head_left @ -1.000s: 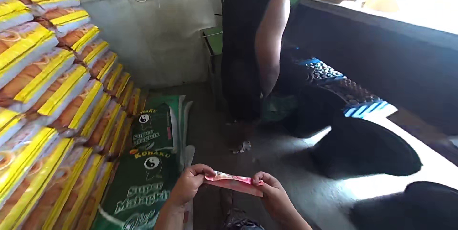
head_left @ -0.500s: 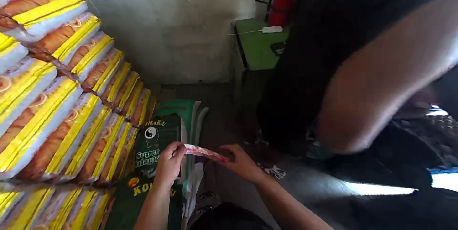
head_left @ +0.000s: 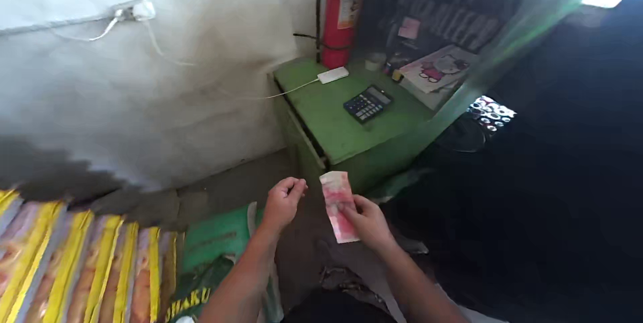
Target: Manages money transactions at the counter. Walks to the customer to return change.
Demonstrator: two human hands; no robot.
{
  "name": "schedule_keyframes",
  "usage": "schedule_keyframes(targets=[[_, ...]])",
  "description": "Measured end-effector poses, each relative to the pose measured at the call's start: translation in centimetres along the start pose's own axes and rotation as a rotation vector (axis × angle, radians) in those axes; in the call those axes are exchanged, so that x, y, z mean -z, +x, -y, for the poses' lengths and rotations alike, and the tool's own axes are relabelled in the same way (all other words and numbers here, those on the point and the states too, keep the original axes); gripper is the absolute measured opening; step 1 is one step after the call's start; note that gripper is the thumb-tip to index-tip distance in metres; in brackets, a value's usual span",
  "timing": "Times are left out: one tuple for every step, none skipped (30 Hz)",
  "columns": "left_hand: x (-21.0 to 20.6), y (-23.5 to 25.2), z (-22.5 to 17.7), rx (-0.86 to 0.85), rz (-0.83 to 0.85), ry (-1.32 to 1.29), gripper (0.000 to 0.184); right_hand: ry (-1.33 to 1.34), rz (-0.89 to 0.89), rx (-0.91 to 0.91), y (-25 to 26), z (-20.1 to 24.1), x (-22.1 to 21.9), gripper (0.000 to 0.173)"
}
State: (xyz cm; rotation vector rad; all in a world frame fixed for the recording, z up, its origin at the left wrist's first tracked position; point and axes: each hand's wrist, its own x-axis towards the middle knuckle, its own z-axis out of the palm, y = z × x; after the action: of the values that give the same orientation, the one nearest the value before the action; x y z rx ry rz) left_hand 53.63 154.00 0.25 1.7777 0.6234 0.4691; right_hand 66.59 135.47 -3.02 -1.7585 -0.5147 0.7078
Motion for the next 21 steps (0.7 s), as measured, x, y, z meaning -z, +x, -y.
schedule_keyframes(targets=[[-0.2, 2.7, 0.4, 0.001, 0.039, 0.023, 0.026, 0.007, -0.035, -0.034, 1.8, -0.2, 0.5, 0.020], [-0.5, 5.2, 0.9, 0.005, 0.083, 0.066, 0.025, 0.009, -0.061, -0.057, 3.6, -0.6, 1.1, 0.020], [-0.9, 7.3, 1.5, 0.009, 0.130, 0.117, 0.026, 0.013, -0.085, -0.071, 5.4, -1.0, 1.5, 0.020], [-1.3, 9.4, 1.7, 0.005, 0.172, 0.157, 0.026, 0.021, -0.108, -0.073, 7.4, -1.2, 1.9, 0.022], [-1.6, 11.4, 1.8, 0.004, 0.211, 0.180, 0.027, 0.033, -0.129, -0.069, 9.5, -1.3, 2.1, 0.024], [-1.8, 12.9, 1.9, 0.006, 0.252, 0.197, 0.027, 0.048, -0.147, -0.068, 11.4, -1.4, 2.0, 0.026], [-1.9, 14.2, 2.0, 0.006, 0.289, 0.208, 0.027, 0.061, -0.157, -0.072, 13.0, -1.3, 1.7, 0.029], [-1.9, 15.3, 2.1, 0.006, 0.325, 0.221, 0.028, 0.079, -0.165, -0.080, 14.5, -1.1, 1.3, 0.030], [-1.9, 16.5, 2.1, 0.010, 0.364, 0.246, 0.029, 0.108, -0.174, -0.083, 15.9, -0.7, 0.8, 0.032], [-1.7, 17.8, 1.9, 0.012, 0.410, 0.294, 0.031, 0.138, -0.184, -0.082, 17.4, -0.2, 0.3, 0.032], [-1.4, 19.2, 1.9, 0.010, 0.461, 0.362, 0.034, 0.163, -0.191, -0.082, 18.6, 0.2, -0.3, 0.032], [-1.1, 20.4, 2.0, 0.012, 0.508, 0.435, 0.037, 0.182, -0.192, -0.082, 19.7, 0.6, -1.0, 0.032], [-0.9, 21.6, 2.3, 0.021, 0.547, 0.500, 0.039, 0.199, -0.192, -0.077, 20.5, 1.0, -1.5, 0.031], [-0.8, 22.8, 2.7, 0.033, 0.585, 0.558, 0.041, 0.213, -0.195, -0.067, 21.2, 1.6, -2.0, 0.031], [-0.7, 23.9, 3.1, 0.039, 0.622, 0.613, 0.042, 0.226, -0.203, -0.056, 21.7, 2.2, -2.4, 0.031], [-0.7, 24.9, 3.8, 0.039, 0.660, 0.667, 0.043, 0.237, -0.219, -0.047, 21.9, 2.7, -2.7, 0.030], [-0.7, 25.7, 4.6, 0.030, 0.701, 0.720, 0.044, 0.245, -0.243, -0.036, 21.9, 3.1, -3.0, 0.030], [-0.8, 26.5, 5.2, 0.023, 0.748, 0.781, 0.046, 0.245, -0.280, -0.020, 21.7, 3.4, -3.1, 0.029], [-0.9, 27.2, 5.7, 0.008, 0.795, 0.838, 0.050, 0.239, -0.327, -0.005, 21.3, 3.5, -3.2, 0.028], [-0.9, 27.9, 6.0, -0.007, 0.840, 0.884, 0.054, 0.228, -0.380, -0.002, 20.9, 3.5, -3.3, 0.027], [-0.8, 28.4, 6.4, -0.027, 0.874, 0.912, 0.056, 0.210, -0.435, -0.016, 20.3, 3.4, -3.4, 0.027]])
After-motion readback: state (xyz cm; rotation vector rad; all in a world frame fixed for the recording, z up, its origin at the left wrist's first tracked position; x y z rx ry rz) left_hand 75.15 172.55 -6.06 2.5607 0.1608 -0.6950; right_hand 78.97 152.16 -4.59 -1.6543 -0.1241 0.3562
